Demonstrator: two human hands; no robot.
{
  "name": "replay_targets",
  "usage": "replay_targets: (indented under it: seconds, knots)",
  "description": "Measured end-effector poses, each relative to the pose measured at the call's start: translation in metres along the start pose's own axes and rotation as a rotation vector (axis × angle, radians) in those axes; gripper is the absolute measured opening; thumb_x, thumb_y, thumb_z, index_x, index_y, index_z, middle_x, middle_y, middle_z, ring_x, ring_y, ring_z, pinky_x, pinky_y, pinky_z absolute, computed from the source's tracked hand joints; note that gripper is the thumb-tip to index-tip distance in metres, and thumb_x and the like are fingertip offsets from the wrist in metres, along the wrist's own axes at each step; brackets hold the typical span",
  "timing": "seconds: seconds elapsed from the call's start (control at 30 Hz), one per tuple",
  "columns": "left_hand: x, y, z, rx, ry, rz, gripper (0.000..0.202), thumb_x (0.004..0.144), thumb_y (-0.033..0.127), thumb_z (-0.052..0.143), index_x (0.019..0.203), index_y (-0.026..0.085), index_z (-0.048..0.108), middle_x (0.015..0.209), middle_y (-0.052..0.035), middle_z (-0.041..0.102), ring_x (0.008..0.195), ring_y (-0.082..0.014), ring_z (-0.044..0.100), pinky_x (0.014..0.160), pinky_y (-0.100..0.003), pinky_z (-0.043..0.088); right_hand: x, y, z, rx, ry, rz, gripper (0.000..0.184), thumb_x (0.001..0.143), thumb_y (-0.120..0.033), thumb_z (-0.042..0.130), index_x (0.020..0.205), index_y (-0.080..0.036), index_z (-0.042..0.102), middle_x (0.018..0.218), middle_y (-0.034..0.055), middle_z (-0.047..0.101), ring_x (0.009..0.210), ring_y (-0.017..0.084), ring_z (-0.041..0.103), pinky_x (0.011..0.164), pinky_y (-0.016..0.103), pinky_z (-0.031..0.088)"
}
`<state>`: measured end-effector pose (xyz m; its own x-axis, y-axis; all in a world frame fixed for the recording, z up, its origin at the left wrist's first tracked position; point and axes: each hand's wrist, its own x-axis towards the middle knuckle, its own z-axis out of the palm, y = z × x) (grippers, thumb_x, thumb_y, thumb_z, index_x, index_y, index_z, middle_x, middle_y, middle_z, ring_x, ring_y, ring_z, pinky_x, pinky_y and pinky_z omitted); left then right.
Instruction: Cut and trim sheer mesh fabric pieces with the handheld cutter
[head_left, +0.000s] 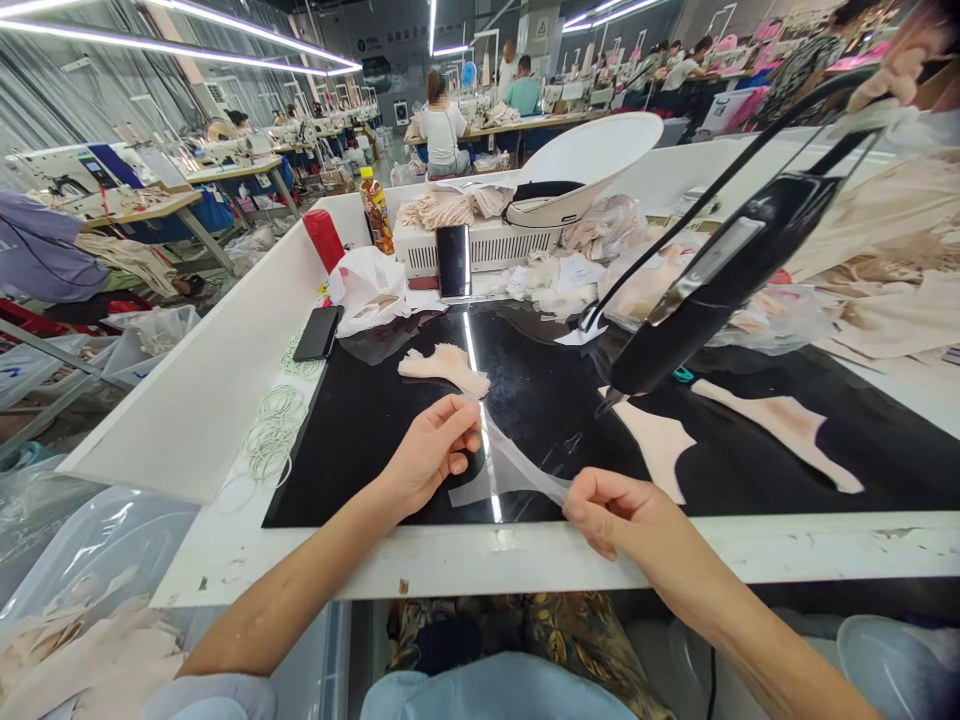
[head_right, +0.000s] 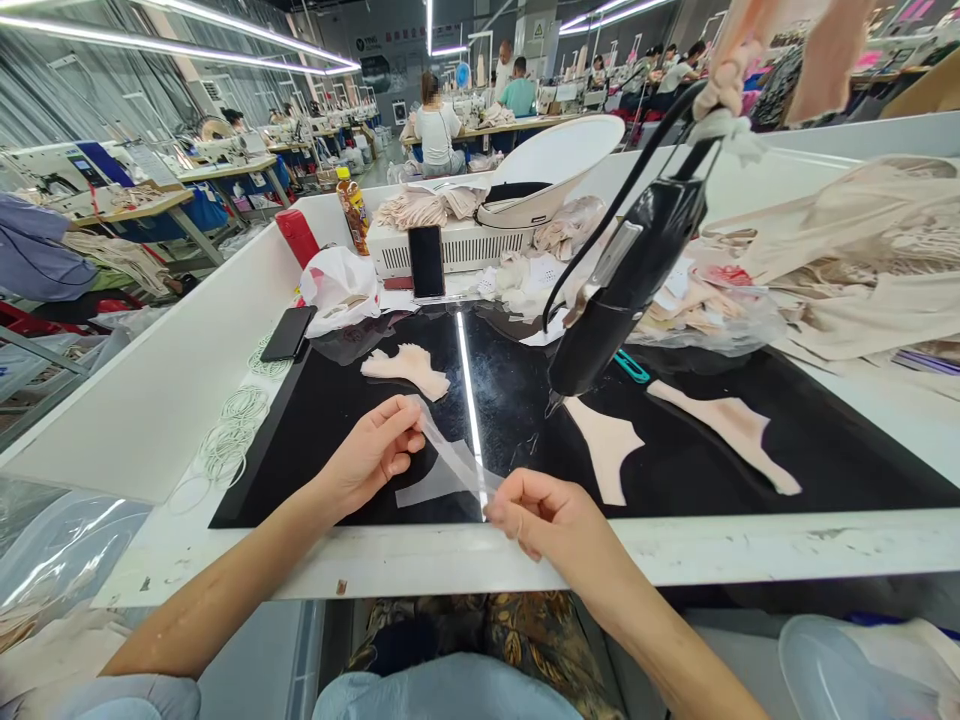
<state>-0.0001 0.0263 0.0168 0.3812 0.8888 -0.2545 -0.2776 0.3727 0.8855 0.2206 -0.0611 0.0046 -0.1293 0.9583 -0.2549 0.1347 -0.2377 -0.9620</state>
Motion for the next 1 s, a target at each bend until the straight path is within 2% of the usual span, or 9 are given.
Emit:
replay_targets:
  seconds: [0.13,0.23,0.33,0.43,0.53,0.63,0.73,0.87,1.0]
  knots:
    - [-0.003,-0.003,0.001,0.122,-0.134,0.1,0.04,0.088,0.051,0.072,0.087,0.019,0.048,0.091,-0.0015,0.07,0.061,-0.0079,0.065,0.038,-0.012,0.039,-0.005,-0.006,0.004,-0.246,-0.119,-0.048,0.035,0.082,-0.052,0.069,0.069,-0.019,0.063,0.064,-0.0024,0.051,0.061,0.01,0.041,0.056,0.025,0.03]
    - [-0.004,-0.005,0.002,0.102,-0.272,0.222,0.033,0.097,0.047,0.061,0.088,0.02,0.044,0.082,-0.0006,0.072,0.066,-0.0116,0.07,0.048,-0.016,0.051,-0.004,-0.006,0.0,-0.299,-0.156,-0.138,0.029,0.086,-0.049,0.065,0.079,-0.022,0.069,0.081,0.0011,0.065,0.076,0.014,0.054,0.065,0.026,0.04]
    - [-0.006,-0.006,0.002,0.061,-0.391,0.363,0.026,0.102,0.04,0.056,0.09,0.019,0.046,0.079,0.0001,0.072,0.071,-0.011,0.07,0.062,-0.021,0.056,0.0,-0.002,-0.008,-0.174,0.0,-0.138,0.044,0.089,-0.062,0.054,0.095,-0.023,0.074,0.094,0.0054,0.071,0.084,0.018,0.062,0.076,0.03,0.05]
    - [-0.009,-0.007,0.003,0.058,-0.479,0.442,0.023,0.103,0.036,0.055,0.091,0.019,0.045,0.08,-0.0006,0.072,0.074,-0.0119,0.071,0.068,-0.023,0.056,0.005,0.0,-0.011,-0.024,0.134,-0.096,0.057,0.089,-0.071,0.048,0.102,-0.022,0.075,0.103,0.0089,0.073,0.089,0.02,0.065,0.08,0.033,0.055]
    - [-0.012,-0.008,0.004,0.11,-0.525,0.49,0.021,0.103,0.035,0.054,0.092,0.019,0.046,0.081,-0.0027,0.073,0.077,-0.0148,0.072,0.07,-0.026,0.056,0.008,-0.002,-0.001,0.024,0.044,-0.059,0.058,0.086,-0.071,0.053,0.105,-0.021,0.076,0.108,0.0107,0.073,0.1,0.023,0.066,0.086,0.035,0.057]
    - [-0.014,-0.008,0.004,0.196,-0.548,0.506,0.021,0.102,0.035,0.056,0.092,0.018,0.05,0.083,-0.0061,0.073,0.079,-0.0167,0.071,0.074,-0.03,0.056,0.01,-0.002,0.014,0.102,-0.077,-0.047,0.049,0.085,-0.065,0.061,0.104,-0.022,0.075,0.104,0.0074,0.075,0.099,0.021,0.068,0.091,0.035,0.055]
    - [-0.017,-0.006,0.004,0.25,-0.586,0.464,0.023,0.1,0.037,0.06,0.09,0.016,0.056,0.086,-0.0085,0.073,0.082,-0.0172,0.07,0.078,-0.032,0.055,0.012,0.0,0.025,0.209,0.044,-0.132,0.032,0.081,-0.054,0.072,0.095,-0.025,0.075,0.093,0.0015,0.074,0.088,0.016,0.066,0.082,0.027,0.054]
    - [-0.019,-0.002,0.006,0.257,-0.517,0.346,0.033,0.101,0.045,0.054,0.091,0.015,0.06,0.086,-0.0073,0.071,0.082,-0.0169,0.071,0.078,-0.031,0.058,0.014,0.0,0.023,0.099,0.207,-0.248,0.027,0.083,-0.051,0.072,0.086,-0.025,0.072,0.084,-0.0011,0.071,0.076,0.011,0.061,0.068,0.021,0.048]
    - [-0.015,-0.003,0.01,0.267,-0.286,0.199,0.032,0.1,0.049,0.053,0.098,0.017,0.057,0.102,-0.0059,0.066,0.08,-0.0157,0.073,0.063,-0.026,0.061,0.015,-0.007,0.014,-0.023,0.15,-0.266,0.026,0.089,-0.05,0.065,0.084,-0.024,0.068,0.074,-0.0035,0.064,0.066,0.009,0.055,0.061,0.02,0.043]
